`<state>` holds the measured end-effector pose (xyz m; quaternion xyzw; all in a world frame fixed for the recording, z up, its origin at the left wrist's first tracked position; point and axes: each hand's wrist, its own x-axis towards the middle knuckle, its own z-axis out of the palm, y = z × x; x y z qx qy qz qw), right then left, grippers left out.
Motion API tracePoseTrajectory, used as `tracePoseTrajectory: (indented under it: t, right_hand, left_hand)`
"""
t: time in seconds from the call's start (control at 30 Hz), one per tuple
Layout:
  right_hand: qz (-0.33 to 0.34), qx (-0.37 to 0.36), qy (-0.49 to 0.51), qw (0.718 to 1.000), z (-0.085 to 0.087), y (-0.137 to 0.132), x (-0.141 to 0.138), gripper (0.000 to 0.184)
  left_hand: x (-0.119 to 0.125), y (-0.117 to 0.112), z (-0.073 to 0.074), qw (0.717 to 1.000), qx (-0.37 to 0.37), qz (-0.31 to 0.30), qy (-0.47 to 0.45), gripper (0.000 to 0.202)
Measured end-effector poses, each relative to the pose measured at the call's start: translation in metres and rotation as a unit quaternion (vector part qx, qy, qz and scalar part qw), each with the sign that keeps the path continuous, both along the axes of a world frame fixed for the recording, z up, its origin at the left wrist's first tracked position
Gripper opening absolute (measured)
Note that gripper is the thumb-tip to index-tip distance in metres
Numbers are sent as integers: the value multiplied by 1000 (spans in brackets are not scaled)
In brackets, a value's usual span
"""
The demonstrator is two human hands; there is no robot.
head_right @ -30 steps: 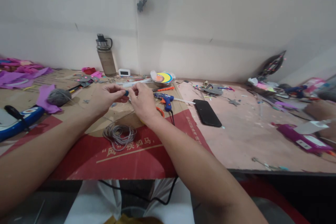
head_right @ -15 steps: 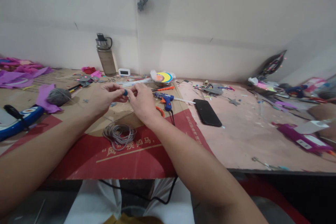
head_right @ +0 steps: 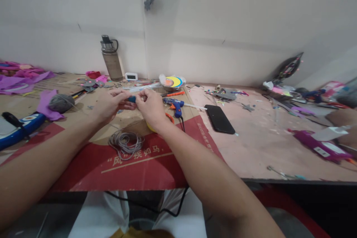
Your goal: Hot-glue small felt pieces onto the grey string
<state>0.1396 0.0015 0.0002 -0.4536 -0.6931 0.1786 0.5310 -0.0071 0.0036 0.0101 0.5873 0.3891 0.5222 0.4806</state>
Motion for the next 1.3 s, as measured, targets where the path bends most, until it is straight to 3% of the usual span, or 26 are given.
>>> tracePoseTrajectory:
  t: [0.13,0.27,0.5,0.73,0.93,1.17,1.3]
  right_hand:
    - [-2,-5,4,1000,0,1,1,12]
    - [-6,18,-27,999,-1,2,2,11]
    - [-11,64,-75,995,-2,-1,2,10]
    - [23,52,-64,996,-3,-1,3,13]
    - [30,26,-42,998,-4,-1,3,9]
    - [27,-21,16,999,-4,3,4,11]
    - [27,-28,19,999,-3,1,5,10]
  left_hand:
    - [1,-3,3,1000,-8,-15,7,17]
    - [3,-9,6,996,33,0,88,16]
    - [1,-14,12,964,106,82,228,12]
    - [0,-7,7,988,42,63,132,8]
    - [1,-8,9,991,18,71,115,11]
    - [-2,2,0,998,-30,-48,15,16]
    - [-2,1,1,999,-26,-45,15,15]
